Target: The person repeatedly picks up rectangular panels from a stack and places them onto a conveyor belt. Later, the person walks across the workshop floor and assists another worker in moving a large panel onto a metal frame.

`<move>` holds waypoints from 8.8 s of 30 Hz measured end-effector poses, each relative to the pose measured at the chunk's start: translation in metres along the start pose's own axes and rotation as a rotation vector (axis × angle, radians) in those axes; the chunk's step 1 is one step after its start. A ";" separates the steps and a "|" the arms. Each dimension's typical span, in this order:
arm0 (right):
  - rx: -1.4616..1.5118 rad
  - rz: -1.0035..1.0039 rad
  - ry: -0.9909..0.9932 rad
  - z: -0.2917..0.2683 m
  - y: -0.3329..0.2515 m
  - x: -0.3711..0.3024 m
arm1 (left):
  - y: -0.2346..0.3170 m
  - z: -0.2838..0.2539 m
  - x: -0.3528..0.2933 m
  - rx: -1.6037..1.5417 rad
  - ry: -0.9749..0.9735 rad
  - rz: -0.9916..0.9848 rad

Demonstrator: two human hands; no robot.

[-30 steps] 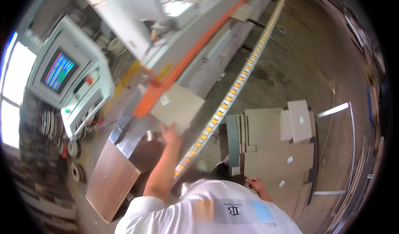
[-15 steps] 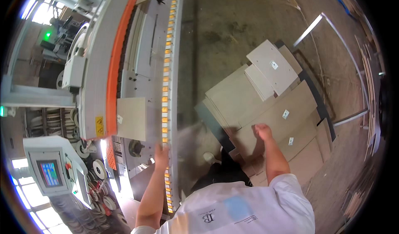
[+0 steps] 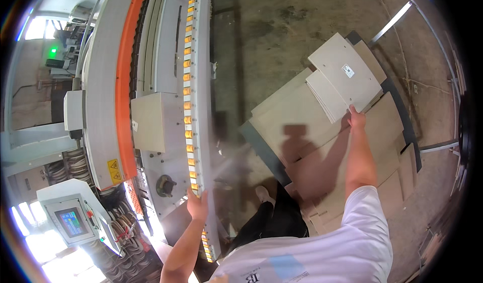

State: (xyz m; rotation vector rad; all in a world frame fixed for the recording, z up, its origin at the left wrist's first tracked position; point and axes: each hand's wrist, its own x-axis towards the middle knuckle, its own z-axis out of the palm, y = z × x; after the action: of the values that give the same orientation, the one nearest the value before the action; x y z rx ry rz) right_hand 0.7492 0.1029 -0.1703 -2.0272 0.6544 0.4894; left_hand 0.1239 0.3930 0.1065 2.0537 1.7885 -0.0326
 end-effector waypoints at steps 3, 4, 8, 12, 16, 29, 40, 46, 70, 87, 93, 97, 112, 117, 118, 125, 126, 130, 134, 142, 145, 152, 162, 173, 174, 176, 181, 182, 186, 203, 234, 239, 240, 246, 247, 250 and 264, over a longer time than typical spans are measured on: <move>0.129 0.008 -0.187 -0.003 0.005 -0.014 | -0.004 0.001 0.001 0.021 -0.002 0.024; 0.172 0.036 -0.229 -0.003 0.011 -0.024 | -0.003 0.001 -0.001 0.023 -0.007 0.014; 0.273 0.148 -0.291 -0.011 0.051 -0.093 | 0.003 -0.003 -0.002 0.034 -0.024 -0.004; 0.404 0.191 -0.466 -0.041 0.124 -0.162 | 0.005 -0.007 -0.003 0.022 -0.021 0.000; 0.459 0.388 -0.440 -0.084 0.145 -0.251 | -0.010 -0.002 -0.002 0.036 -0.013 0.023; 0.405 -0.064 -0.812 -0.180 0.091 -0.447 | -0.026 -0.024 -0.011 -0.367 0.134 0.360; -0.181 -0.282 -1.332 -0.180 0.046 -0.586 | -0.090 -0.071 -0.109 -1.664 -0.659 -0.243; -0.465 -0.290 -1.330 -0.117 0.056 -0.632 | -0.228 -0.018 -0.136 -1.360 -0.276 0.007; -0.612 -0.373 -1.185 -0.097 0.143 -0.529 | -0.298 -0.044 -0.088 -2.394 0.277 -0.700; -0.476 -0.146 -0.925 -0.105 0.177 -0.389 | -0.177 -0.053 0.029 -1.719 -0.187 -0.489; -0.380 -0.167 -0.820 -0.062 0.154 -0.330 | -0.074 -0.041 0.051 -0.594 -0.111 0.044; -0.312 -0.229 -0.586 -0.020 0.171 -0.238 | -0.004 -0.027 0.058 -0.429 -0.253 0.112; -0.417 -0.281 0.029 0.050 0.023 -0.086 | 0.041 -0.007 0.049 -0.158 -0.083 0.083; -0.376 -0.334 -0.066 0.032 0.039 -0.062 | 0.041 -0.005 0.052 -0.147 -0.089 0.091; -0.387 -0.303 -0.049 0.027 0.043 -0.058 | 0.039 -0.005 0.051 -0.145 -0.097 0.083; 0.129 0.073 -0.141 0.019 0.030 -0.047 | 0.040 -0.005 0.050 -0.210 -0.110 0.065; 0.170 0.090 -0.151 0.019 0.035 -0.046 | 0.041 -0.006 0.052 -0.219 -0.122 0.065; 0.119 0.141 -0.254 0.018 0.054 -0.050 | 0.044 -0.008 0.054 -0.158 -0.114 0.095; 0.137 0.311 -0.435 0.010 0.075 -0.084 | 0.028 -0.002 0.055 -0.149 -0.089 0.140; 0.577 0.317 -0.344 0.022 0.067 -0.135 | 0.029 -0.008 0.054 -0.170 -0.117 0.117; 0.554 0.223 -0.479 0.013 0.028 -0.164 | 0.021 -0.003 0.049 -0.140 -0.069 0.146; 0.593 -0.093 -0.210 0.002 0.009 -0.206 | 0.024 -0.009 0.052 -0.171 -0.081 0.161; 0.456 -0.103 -0.650 -0.123 0.012 -0.428 | 0.043 -0.035 0.010 -0.081 0.278 0.718; 0.323 -0.389 -1.132 -0.129 0.079 -0.502 | 0.030 -0.111 -0.083 -0.979 -0.573 0.054; 0.321 -0.341 -1.155 -0.128 0.064 -0.532 | 0.010 -0.100 -0.077 -0.995 -0.567 0.039; 0.308 -0.273 -1.198 -0.124 0.063 -0.558 | -0.021 -0.093 -0.085 -1.036 -0.511 0.031; 0.285 0.013 -1.369 -0.124 0.071 -0.602 | -0.070 -0.108 -0.110 -1.145 -0.505 -0.008; 0.224 0.061 -1.368 -0.122 0.070 -0.613 | -0.079 -0.109 -0.114 -1.162 -0.480 0.010; 0.224 0.193 -1.523 -0.117 0.084 -0.631 | -0.110 -0.116 -0.128 -1.240 -0.414 0.051; 0.252 -0.068 -1.140 -0.105 0.065 -0.665 | -0.243 -0.086 -0.139 -1.449 -0.111 -0.334; 0.310 -0.135 -0.880 -0.149 0.046 -0.628 | -0.178 -0.058 0.068 -1.958 0.208 -0.476; 0.364 -0.150 -0.887 -0.160 0.064 -0.600 | -0.153 -0.083 0.059 -1.469 -0.109 -0.425; 0.370 -0.149 -0.899 -0.159 0.067 -0.596 | -0.151 -0.070 0.049 -1.330 -0.012 -0.339; 0.312 -0.179 -0.909 -0.152 0.065 -0.610 | -0.081 -0.066 -0.080 -1.124 -0.715 -0.019; 0.276 -0.173 -0.937 -0.149 0.063 -0.612 | -0.070 -0.074 -0.107 -1.053 -0.646 0.159; 0.184 -0.207 -0.992 -0.137 0.057 -0.614 | -0.058 -0.105 -0.144 -1.161 -0.717 0.081; -0.547 -0.242 -1.523 -0.076 0.079 -0.639 | -0.201 -0.065 -0.150 -1.460 -0.123 -0.257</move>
State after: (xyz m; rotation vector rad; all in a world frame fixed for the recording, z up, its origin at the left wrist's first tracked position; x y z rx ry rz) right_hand 0.2081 0.1660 0.1820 -1.4981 -0.7065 1.8715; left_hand -0.1101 0.2906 0.1494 0.7399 1.2478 0.7921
